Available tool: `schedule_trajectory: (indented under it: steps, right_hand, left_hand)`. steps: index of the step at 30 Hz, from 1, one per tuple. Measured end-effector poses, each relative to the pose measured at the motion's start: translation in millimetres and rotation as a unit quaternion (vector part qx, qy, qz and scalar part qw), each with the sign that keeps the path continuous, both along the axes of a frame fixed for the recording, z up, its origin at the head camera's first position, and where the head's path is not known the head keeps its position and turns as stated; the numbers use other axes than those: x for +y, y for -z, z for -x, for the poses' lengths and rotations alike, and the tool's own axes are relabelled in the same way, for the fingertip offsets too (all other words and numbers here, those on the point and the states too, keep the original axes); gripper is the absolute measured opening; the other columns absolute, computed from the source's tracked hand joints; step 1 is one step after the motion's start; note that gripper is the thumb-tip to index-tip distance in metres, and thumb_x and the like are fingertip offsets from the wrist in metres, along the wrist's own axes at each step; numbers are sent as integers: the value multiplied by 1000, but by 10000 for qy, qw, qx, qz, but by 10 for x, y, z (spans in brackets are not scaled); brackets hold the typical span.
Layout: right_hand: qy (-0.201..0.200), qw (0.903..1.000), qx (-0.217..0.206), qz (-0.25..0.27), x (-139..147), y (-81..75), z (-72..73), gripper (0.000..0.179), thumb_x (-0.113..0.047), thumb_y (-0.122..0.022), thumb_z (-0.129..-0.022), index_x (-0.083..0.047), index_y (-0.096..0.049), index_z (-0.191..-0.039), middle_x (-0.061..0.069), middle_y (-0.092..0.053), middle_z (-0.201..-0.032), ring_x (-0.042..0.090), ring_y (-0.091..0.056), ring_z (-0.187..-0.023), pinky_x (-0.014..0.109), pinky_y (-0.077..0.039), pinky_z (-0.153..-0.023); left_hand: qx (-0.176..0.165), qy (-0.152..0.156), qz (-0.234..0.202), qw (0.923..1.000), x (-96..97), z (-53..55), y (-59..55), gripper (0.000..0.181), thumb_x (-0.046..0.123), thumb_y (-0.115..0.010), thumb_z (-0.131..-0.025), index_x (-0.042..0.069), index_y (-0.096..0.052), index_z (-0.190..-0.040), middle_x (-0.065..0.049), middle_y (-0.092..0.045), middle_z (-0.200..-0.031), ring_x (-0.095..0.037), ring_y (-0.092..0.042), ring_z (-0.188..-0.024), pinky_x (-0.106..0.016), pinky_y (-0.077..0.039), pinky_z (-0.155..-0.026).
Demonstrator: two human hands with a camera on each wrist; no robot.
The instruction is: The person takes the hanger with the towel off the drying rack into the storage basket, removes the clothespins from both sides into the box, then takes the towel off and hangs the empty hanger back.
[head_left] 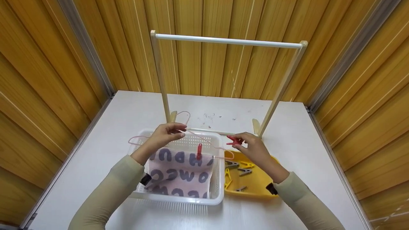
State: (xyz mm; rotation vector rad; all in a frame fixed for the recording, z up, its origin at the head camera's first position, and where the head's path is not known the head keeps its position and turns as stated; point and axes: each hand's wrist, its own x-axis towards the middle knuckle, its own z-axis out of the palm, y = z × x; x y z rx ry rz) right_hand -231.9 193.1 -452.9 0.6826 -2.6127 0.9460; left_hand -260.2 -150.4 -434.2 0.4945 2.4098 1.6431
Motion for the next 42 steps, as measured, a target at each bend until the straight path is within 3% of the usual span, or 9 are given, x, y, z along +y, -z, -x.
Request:
schedule_trajectory:
  steps: [11, 22, 27, 30, 36, 42]
  right_hand:
    - [-76, 9848, -1243, -1215, 454, 88, 4, 21, -11, -75, -92, 2, -73, -109, 14, -75, -98, 23, -66, -86, 42, -57, -80]
    - [-276, 9618, -1827, -2021, 632, 288, 105, 21, -13, -77, -90, 2, -74, -105, 13, -75, -93, 21, -65, -81, 42, -56, -77]
    - [-497, 9454, -2152, -2396, 640, 354, 190, 18, -12, -77, -90, 0, -74, -103, 11, -75, -92, 17, -61, -79, 40, -56, -77]
    - [-628, 9373, -2187, -2640, 623, 381, 244, 15, -11, -77, -89, -2, -73, -100, 10, -74, -91, 16, -58, -77, 39, -55, -76]
    - [-974, 9336, -1872, -2897, 557, 451, 303, 14, -9, -80, -85, -2, -72, -94, 8, -72, -85, 14, -57, -73, 33, -52, -69]
    - [-902, 9299, -2008, -2946, 481, 521, 318, 12, -6, -79, -85, -3, -70, -92, 8, -69, -83, 13, -51, -71, 32, -49, -68]
  left_hand:
    - [-15, 208, 198, 9996, 14, 17, 23, 38, 10, -66, -97, -6, -64, -131, -28, -66, -130, -30, -68, -114, -26, -57, -95]
    - [-93, 264, 243, 9993, 18, 12, 112, 37, 11, -65, -97, -7, -64, -130, -30, -65, -129, -26, -68, -110, -21, -55, -91]
    - [-105, 270, 287, 9992, 30, 15, 110, 36, 11, -65, -97, -6, -65, -130, -29, -66, -129, -28, -68, -111, -31, -57, -96]
    - [-112, 236, 304, 9992, 26, 13, 93, 37, 12, -65, -97, -5, -65, -130, -28, -66, -129, -30, -68, -112, -33, -58, -97]
    - [-23, 154, 368, 9992, 10, 17, 73, 36, 13, -66, -98, -5, -65, -129, -27, -68, -126, -28, -67, -110, -23, -55, -91]
    - [-110, 149, 359, 9992, 37, 14, 98, 35, 13, -66, -98, -4, -66, -129, -26, -69, -124, -21, -67, -106, -23, -55, -91]
